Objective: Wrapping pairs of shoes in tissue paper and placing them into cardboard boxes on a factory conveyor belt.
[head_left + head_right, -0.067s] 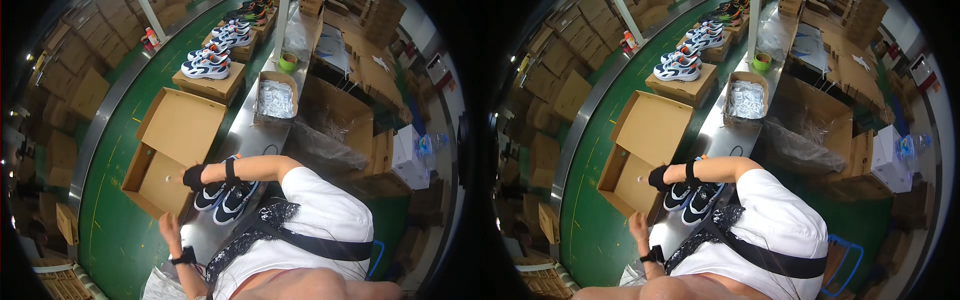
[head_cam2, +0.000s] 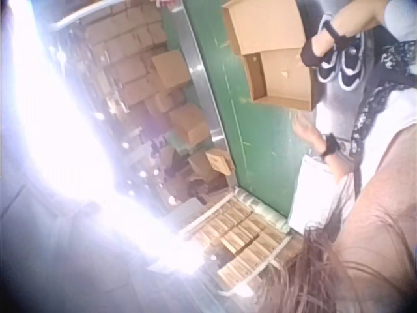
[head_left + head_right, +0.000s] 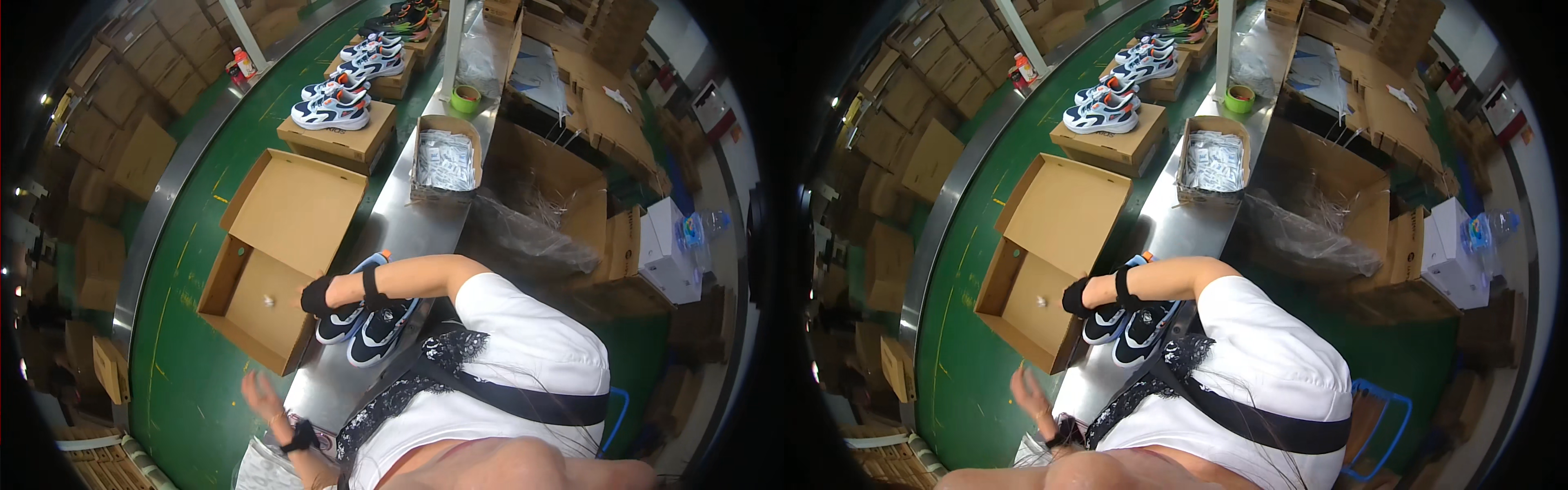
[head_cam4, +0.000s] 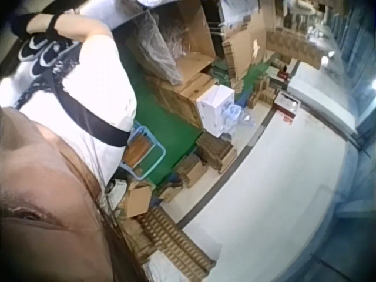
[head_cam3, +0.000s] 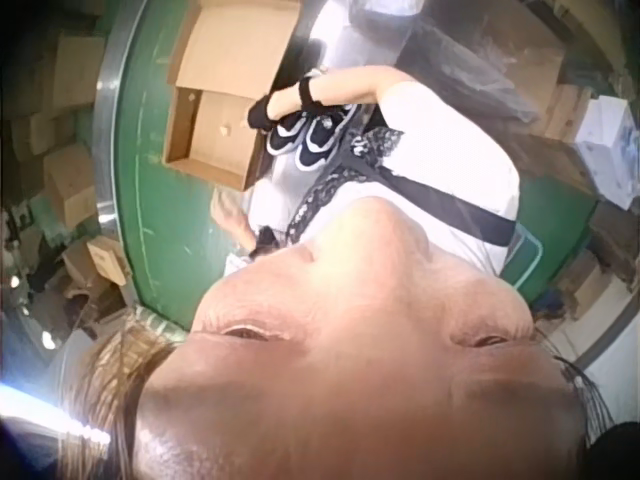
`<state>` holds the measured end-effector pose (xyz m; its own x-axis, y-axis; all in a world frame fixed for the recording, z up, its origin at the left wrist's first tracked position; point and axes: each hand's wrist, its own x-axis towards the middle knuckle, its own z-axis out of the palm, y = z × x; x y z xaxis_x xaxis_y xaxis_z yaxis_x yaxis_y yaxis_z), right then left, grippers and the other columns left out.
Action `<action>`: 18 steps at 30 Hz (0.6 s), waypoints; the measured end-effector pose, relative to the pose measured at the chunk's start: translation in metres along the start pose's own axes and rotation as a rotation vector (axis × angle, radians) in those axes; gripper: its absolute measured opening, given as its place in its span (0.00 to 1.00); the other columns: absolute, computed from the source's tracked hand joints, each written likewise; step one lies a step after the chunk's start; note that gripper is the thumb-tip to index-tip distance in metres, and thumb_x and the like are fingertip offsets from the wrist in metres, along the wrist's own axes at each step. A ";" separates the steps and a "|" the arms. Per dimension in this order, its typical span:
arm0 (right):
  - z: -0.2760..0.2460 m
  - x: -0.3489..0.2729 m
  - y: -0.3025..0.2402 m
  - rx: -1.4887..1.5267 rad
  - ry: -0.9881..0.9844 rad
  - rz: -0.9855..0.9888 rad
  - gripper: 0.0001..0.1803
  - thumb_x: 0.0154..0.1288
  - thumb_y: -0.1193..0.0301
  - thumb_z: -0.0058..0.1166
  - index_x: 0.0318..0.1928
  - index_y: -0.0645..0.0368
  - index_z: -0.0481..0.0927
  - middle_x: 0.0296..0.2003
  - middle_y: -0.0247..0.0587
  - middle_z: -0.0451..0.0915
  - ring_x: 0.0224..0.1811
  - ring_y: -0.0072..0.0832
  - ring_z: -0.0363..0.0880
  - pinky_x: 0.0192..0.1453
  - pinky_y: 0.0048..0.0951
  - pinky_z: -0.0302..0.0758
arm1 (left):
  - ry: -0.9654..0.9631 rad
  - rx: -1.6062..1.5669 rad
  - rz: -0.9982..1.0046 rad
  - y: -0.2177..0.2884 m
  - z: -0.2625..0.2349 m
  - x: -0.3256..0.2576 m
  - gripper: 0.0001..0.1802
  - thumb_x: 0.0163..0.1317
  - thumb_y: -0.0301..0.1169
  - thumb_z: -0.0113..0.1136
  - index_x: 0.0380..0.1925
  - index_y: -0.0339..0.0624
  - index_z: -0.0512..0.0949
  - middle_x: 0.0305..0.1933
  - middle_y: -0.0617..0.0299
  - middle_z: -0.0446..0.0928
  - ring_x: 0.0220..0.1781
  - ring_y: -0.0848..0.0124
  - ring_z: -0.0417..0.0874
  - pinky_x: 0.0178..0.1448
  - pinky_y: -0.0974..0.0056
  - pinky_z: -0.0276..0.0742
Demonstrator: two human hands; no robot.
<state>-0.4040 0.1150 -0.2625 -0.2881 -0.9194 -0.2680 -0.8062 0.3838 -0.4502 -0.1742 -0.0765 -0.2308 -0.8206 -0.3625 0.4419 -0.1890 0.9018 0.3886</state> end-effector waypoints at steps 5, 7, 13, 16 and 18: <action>0.052 0.006 0.035 -0.102 0.181 -0.094 0.12 0.44 0.68 0.50 0.33 0.54 0.76 0.26 0.45 0.76 0.33 0.41 0.77 0.34 0.48 0.69 | 0.259 -0.129 -0.306 -0.053 -0.037 -0.040 0.13 0.60 0.29 0.42 0.39 0.30 0.70 0.38 0.50 0.71 0.41 0.60 0.71 0.49 0.62 0.65; 0.037 0.003 0.022 -0.194 0.456 -0.377 0.06 0.43 0.69 0.50 0.23 0.55 0.79 0.21 0.44 0.77 0.28 0.39 0.78 0.29 0.38 0.72 | 0.258 -0.200 -0.301 -0.044 -0.021 -0.023 0.13 0.61 0.29 0.42 0.38 0.30 0.69 0.38 0.50 0.71 0.41 0.60 0.71 0.49 0.62 0.65; 0.027 0.008 -0.007 -0.326 0.308 -0.219 0.06 0.44 0.71 0.49 0.20 0.55 0.80 0.24 0.40 0.80 0.29 0.37 0.80 0.26 0.37 0.75 | 0.198 -0.405 -0.237 -0.011 0.009 0.031 0.13 0.61 0.30 0.42 0.38 0.30 0.69 0.37 0.50 0.71 0.40 0.61 0.70 0.48 0.63 0.65; 0.015 0.004 -0.007 -0.306 0.118 -0.112 0.17 0.40 0.66 0.57 0.35 0.56 0.78 0.33 0.47 0.78 0.36 0.42 0.77 0.34 0.40 0.74 | 0.177 -0.469 -0.222 0.005 0.004 0.052 0.13 0.61 0.30 0.42 0.37 0.30 0.69 0.37 0.51 0.70 0.40 0.62 0.70 0.47 0.63 0.65; 0.009 0.006 -0.014 -0.264 0.129 -0.137 0.20 0.40 0.66 0.57 0.38 0.56 0.76 0.35 0.48 0.77 0.38 0.42 0.76 0.36 0.40 0.73 | 0.172 -0.491 -0.230 0.009 -0.008 0.058 0.13 0.61 0.30 0.42 0.37 0.30 0.69 0.36 0.51 0.70 0.39 0.62 0.70 0.47 0.63 0.65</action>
<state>-0.3894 0.1045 -0.2656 -0.2170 -0.9708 -0.1018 -0.9435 0.2354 -0.2332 -0.2198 -0.0913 -0.1953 -0.6804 -0.6069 0.4108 -0.0461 0.5949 0.8025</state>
